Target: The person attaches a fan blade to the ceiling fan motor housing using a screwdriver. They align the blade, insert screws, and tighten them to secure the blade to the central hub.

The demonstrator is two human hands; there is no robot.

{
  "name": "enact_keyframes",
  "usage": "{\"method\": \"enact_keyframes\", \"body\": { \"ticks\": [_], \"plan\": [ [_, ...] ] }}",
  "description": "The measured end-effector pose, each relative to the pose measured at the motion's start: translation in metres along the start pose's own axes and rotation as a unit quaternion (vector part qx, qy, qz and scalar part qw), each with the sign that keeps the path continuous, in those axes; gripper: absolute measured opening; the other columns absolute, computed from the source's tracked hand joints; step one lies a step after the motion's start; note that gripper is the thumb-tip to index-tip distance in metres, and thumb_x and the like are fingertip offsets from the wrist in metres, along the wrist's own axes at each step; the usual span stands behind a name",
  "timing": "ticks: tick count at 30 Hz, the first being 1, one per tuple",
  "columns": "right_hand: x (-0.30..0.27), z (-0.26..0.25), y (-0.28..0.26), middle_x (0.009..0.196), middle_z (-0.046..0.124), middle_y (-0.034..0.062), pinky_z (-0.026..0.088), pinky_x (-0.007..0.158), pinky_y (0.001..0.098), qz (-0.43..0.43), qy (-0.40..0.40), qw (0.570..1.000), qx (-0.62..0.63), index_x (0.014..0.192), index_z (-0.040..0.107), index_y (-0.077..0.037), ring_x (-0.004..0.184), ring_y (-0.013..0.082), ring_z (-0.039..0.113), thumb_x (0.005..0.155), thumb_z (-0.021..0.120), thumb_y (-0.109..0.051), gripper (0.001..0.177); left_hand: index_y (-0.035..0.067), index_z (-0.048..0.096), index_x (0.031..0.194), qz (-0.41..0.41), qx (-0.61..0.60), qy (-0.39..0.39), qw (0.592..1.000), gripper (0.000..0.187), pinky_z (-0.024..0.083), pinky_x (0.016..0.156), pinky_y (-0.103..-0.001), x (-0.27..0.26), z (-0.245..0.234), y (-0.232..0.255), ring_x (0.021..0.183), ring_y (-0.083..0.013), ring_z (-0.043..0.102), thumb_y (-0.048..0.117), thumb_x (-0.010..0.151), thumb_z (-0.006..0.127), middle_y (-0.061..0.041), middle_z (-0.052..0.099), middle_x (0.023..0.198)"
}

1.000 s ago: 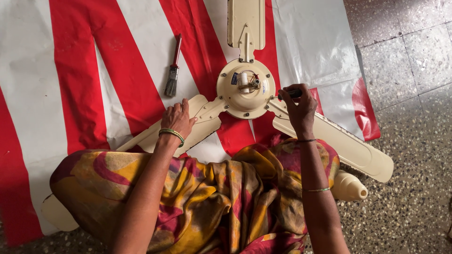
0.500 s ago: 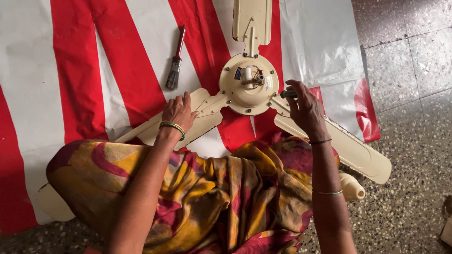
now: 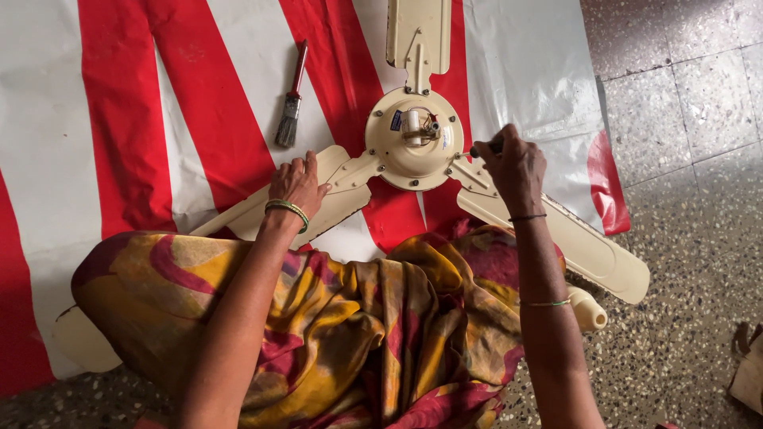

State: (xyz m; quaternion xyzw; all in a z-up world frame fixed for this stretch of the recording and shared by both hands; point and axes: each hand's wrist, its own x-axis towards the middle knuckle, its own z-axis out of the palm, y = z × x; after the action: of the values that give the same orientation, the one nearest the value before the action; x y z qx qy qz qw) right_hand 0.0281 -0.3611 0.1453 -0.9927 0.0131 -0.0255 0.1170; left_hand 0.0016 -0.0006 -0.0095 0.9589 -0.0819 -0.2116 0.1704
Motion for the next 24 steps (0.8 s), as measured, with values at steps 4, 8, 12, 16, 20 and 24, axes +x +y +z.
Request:
{"method": "enact_keyframes", "body": {
  "ticks": [4,8,12,16,20,24],
  "plan": [
    [-0.002,0.001,0.008,0.064,0.073,0.0037,0.05,0.053,0.0333,0.055,-0.006,0.998,-0.044,0.088,0.063,-0.008,0.056,0.0198,0.072,0.099,0.077,-0.039,0.036,0.001,0.032,0.155,0.002,0.004,0.006,1.0,0.078,0.047,0.104,-0.048,0.0,0.001,-0.001,0.121,-0.0369,0.056,0.045,0.099,0.063,-0.022,0.056,0.134],
    [-0.007,-0.005,0.013,0.083,0.075,0.0111,0.056,0.063,0.0383,-0.052,0.015,0.999,-0.005,0.098,0.06,-0.002,0.069,0.026,0.074,0.095,0.08,-0.027,0.032,0.001,0.031,0.155,-0.001,0.006,0.002,1.0,0.079,0.047,0.104,-0.049,-0.001,0.002,-0.001,0.121,-0.0375,0.056,0.046,0.099,0.062,-0.022,0.056,0.135],
    [-0.016,-0.006,0.014,0.102,0.077,0.0151,0.063,0.075,0.0366,-0.181,0.019,0.973,0.145,0.12,0.057,0.001,0.086,0.0276,0.078,0.091,0.074,-0.003,0.034,0.001,0.031,0.155,0.0,0.007,0.013,1.0,0.079,0.047,0.103,-0.049,-0.001,0.003,-0.002,0.121,-0.0382,0.056,0.046,0.099,0.062,-0.023,0.056,0.134],
    [-0.023,-0.002,0.014,0.097,0.077,0.0132,0.065,0.067,0.0314,-0.065,-0.025,0.976,0.207,0.111,0.056,-0.001,0.082,0.0224,0.079,0.095,0.073,-0.004,0.023,0.0,0.031,0.154,0.004,0.008,0.018,1.0,0.078,0.047,0.103,-0.049,-0.001,0.005,-0.002,0.12,-0.0385,0.056,0.046,0.099,0.062,-0.024,0.057,0.133],
    [-0.02,-0.002,0.014,0.091,0.078,0.0125,0.061,0.061,0.0301,-0.058,-0.026,0.987,0.145,0.106,0.06,-0.001,0.072,0.02,0.078,0.095,0.077,-0.011,0.023,0.0,0.032,0.154,0.002,0.004,0.022,1.0,0.078,0.047,0.103,-0.049,-0.001,0.005,-0.001,0.121,-0.0383,0.056,0.046,0.099,0.062,-0.023,0.057,0.134],
    [-0.014,0.002,0.009,0.079,0.076,0.0101,0.056,0.056,0.0292,0.001,-0.026,0.993,0.115,0.097,0.059,-0.001,0.062,0.0185,0.075,0.094,0.08,-0.02,0.028,0.0,0.031,0.154,-0.002,0.0,0.017,1.0,0.078,0.047,0.102,-0.049,-0.002,0.005,-0.002,0.121,-0.038,0.056,0.046,0.099,0.062,-0.024,0.056,0.134]
  ]
}}
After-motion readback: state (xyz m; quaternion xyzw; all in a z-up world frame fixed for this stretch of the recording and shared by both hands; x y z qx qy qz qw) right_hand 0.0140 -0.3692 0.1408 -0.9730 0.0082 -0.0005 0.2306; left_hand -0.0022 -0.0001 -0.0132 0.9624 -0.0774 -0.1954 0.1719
